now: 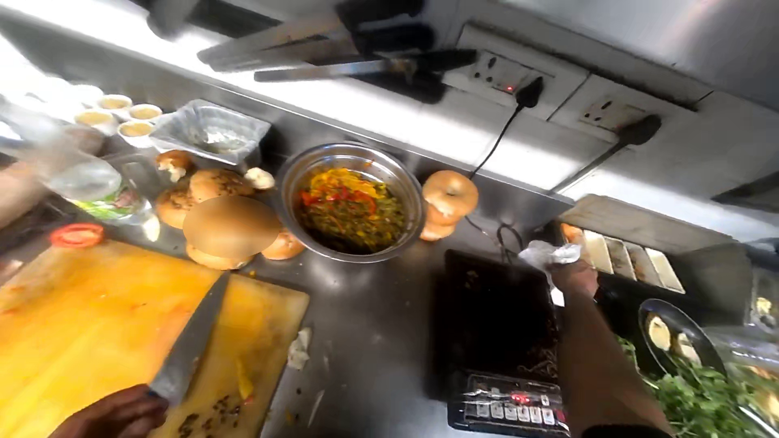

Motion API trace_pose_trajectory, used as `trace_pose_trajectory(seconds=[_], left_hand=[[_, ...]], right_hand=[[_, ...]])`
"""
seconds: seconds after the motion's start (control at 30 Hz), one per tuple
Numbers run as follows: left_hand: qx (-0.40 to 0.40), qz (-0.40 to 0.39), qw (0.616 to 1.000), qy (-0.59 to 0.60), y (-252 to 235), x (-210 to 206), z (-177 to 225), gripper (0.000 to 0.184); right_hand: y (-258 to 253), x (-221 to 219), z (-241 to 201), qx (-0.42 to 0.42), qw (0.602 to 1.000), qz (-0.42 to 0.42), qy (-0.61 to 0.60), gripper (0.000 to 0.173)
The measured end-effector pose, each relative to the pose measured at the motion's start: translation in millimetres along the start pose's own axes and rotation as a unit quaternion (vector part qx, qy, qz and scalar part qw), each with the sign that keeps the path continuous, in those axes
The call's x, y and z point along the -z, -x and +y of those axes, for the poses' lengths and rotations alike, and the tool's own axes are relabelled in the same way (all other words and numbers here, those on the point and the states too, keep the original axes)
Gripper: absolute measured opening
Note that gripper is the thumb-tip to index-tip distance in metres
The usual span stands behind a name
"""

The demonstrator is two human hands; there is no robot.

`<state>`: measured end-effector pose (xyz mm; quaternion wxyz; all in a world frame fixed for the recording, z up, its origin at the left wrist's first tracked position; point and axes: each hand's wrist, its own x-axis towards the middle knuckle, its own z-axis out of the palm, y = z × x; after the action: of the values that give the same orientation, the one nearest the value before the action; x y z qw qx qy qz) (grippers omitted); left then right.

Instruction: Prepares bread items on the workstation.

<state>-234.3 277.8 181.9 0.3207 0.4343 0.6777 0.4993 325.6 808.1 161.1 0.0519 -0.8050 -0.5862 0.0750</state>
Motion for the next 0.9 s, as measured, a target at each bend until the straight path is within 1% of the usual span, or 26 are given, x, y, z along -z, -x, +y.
trace_pose_trajectory(seconds=[0.03, 0.07, 0.1, 0.13, 0.17, 0.2, 0.23, 0.27, 0.3, 0.33, 0.37, 0.4, 0.43, 0.47, 0.5, 0.53, 0.57, 0.6, 0.63, 0.67, 0.7, 0.73, 0.77, 0.8, 0.83, 0.9], left_hand=[[-0.002, -0.011, 1.0, 0.001, -3, -3, 1, 0.032], [-0.006, -0.021, 1.0, 0.001, -6, -7, 3, 0.031], [-0.014, -0.029, 0.999, 0.004, -10, -11, 4, 0.03], [-0.024, -0.039, 0.999, 0.009, -14, -16, 4, 0.03], [-0.031, -0.051, 0.998, 0.021, -19, -25, 6, 0.03], [-0.035, -0.072, 0.996, 0.04, -23, -38, 8, 0.031], [-0.036, -0.115, 0.99, 0.067, -27, -56, 13, 0.034], [-0.036, -0.173, 0.98, 0.097, -32, -81, 20, 0.039], [-0.028, -0.234, 0.963, 0.131, -35, -109, 27, 0.052], [-0.014, -0.286, 0.945, 0.16, -37, -138, 33, 0.069], [0.001, -0.308, 0.936, 0.169, -38, -164, 38, 0.08], [0.004, -0.303, 0.937, 0.175, -38, -184, 40, 0.075], [0.004, -0.283, 0.942, 0.177, -39, -196, 40, 0.061], [0.001, -0.254, 0.951, 0.175, -40, -204, 37, 0.048], [-0.003, -0.234, 0.96, 0.153, -40, -208, 34, 0.041], [-0.001, -0.231, 0.967, 0.11, -38, -210, 31, 0.039], [0.008, -0.255, 0.964, 0.066, -33, -213, 30, 0.04], [0.022, -0.304, 0.952, 0.04, -25, -216, 28, 0.043], [0.043, -0.363, 0.93, 0.036, -18, -222, 29, 0.048], [0.074, -0.413, 0.906, 0.055, -12, -230, 31, 0.053], [0.118, -0.453, 0.879, 0.087, -7, -236, 33, 0.059], [0.16, -0.484, 0.852, 0.12, -3, -237, 34, 0.069], [0.186, -0.505, 0.832, 0.137, -4, -232, 34, 0.08], [0.187, -0.516, 0.826, 0.13, -6, -222, 33, 0.087], [0.168, -0.514, 0.834, 0.113, -9, -208, 30, 0.087], [0.117, -0.489, 0.861, 0.078, -11, -171, 17, 0.075]], right_hand=[[5, 9, 1, 0.015, 0.999, 0.045, -0.008, 0.045], [10, 19, 4, 0.049, 0.994, 0.092, -0.035, 0.037], [20, 35, 6, 0.083, 0.985, 0.132, -0.076, 0.035], [38, 52, 7, 0.113, 0.971, 0.163, -0.132, 0.037], [66, 67, 7, 0.141, 0.954, 0.175, -0.2, 0.038], [104, 76, 5, 0.169, 0.934, 0.156, -0.274, 0.034], [151, 78, 0, 0.203, 0.909, 0.117, -0.344, 0.028], [205, 74, -7, 0.233, 0.881, 0.052, -0.409, 0.029], [261, 60, -16, 0.251, 0.853, -0.026, -0.456, 0.031], [314, 36, -27, 0.265, 0.82, -0.106, -0.496, 0.028], [362, 10, -37, 0.281, 0.776, -0.184, -0.533, 0.02], [402, -15, -45, 0.292, 0.733, -0.237, -0.566, 0.013], [437, -32, -49, 0.287, 0.717, -0.26, -0.579, 0.013], [465, -42, -49, 0.266, 0.733, -0.252, -0.573, 0.014], [487, -45, -46, 0.245, 0.775, -0.219, -0.539, 0.013], [501, -43, -42, 0.234, 0.828, -0.168, -0.48, 0.016], [511, -40, -37, 0.233, 0.872, -0.106, -0.418, 0.025], [519, -37, -31, 0.251, 0.89, -0.057, -0.376, 0.04], [523, -38, -27, 0.278, 0.892, -0.027, -0.354, 0.051], [525, -44, -24, 0.304, 0.888, -0.016, -0.345, 0.053], [528, -55, -20, 0.317, 0.884, -0.012, -0.344, 0.047], [532, -69, -14, 0.305, 0.889, 0.016, -0.341, 0.04], [534, -83, -6, 0.267, 0.905, 0.07, -0.325, 0.037], [534, -92, 4, 0.218, 0.926, 0.12, -0.284, 0.039], [530, -100, 14, 0.174, 0.946, 0.151, -0.227, 0.042], [524, -126, 25, 0.134, 0.973, 0.147, -0.118, 0.046]])
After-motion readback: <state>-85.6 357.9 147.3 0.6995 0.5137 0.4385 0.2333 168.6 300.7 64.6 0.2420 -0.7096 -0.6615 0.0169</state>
